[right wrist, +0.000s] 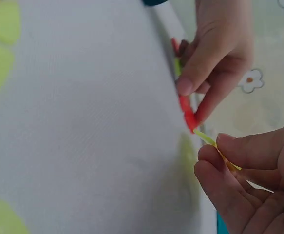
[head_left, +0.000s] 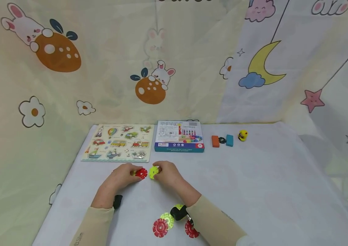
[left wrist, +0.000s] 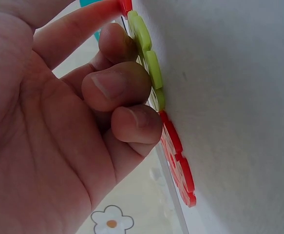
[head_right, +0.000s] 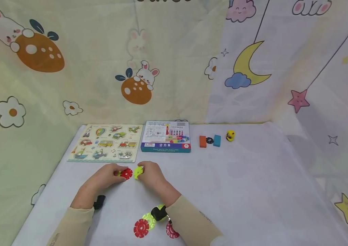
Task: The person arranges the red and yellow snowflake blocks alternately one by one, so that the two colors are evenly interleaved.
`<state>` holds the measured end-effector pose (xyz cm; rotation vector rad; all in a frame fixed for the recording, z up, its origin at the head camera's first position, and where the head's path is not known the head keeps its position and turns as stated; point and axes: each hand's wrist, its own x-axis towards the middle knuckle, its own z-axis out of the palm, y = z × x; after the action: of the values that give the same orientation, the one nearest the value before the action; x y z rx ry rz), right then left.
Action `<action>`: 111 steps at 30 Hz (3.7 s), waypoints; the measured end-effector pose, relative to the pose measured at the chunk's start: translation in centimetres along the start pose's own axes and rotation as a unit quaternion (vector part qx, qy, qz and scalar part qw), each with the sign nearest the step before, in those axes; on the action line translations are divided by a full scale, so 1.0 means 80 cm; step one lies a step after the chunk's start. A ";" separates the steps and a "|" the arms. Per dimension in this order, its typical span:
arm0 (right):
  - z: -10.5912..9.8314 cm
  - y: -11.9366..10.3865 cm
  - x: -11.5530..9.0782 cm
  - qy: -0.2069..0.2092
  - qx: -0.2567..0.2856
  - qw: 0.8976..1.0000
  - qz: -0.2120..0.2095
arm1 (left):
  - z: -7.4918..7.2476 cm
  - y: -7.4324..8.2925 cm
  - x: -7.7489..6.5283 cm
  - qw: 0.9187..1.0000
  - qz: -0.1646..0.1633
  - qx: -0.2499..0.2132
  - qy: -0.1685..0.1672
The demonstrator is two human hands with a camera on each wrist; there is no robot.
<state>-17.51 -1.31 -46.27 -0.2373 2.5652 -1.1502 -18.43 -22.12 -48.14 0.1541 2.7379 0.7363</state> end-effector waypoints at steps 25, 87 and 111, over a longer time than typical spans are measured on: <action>0.018 0.023 0.019 0.052 -0.086 0.995 0.009 | 0.014 0.029 -0.005 0.998 0.041 0.036 0.021; 0.038 0.038 -0.155 -0.109 -0.254 0.954 -0.117 | 0.035 0.043 -0.004 0.992 0.095 0.071 0.040; -0.050 0.022 -0.079 -0.072 0.083 0.994 -0.018 | 0.033 0.046 -0.007 0.995 0.067 0.073 0.029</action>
<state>-13.01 4.39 -43.72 -0.3165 2.3362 -1.3017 -16.98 -17.75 -48.33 0.3567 2.8578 0.5819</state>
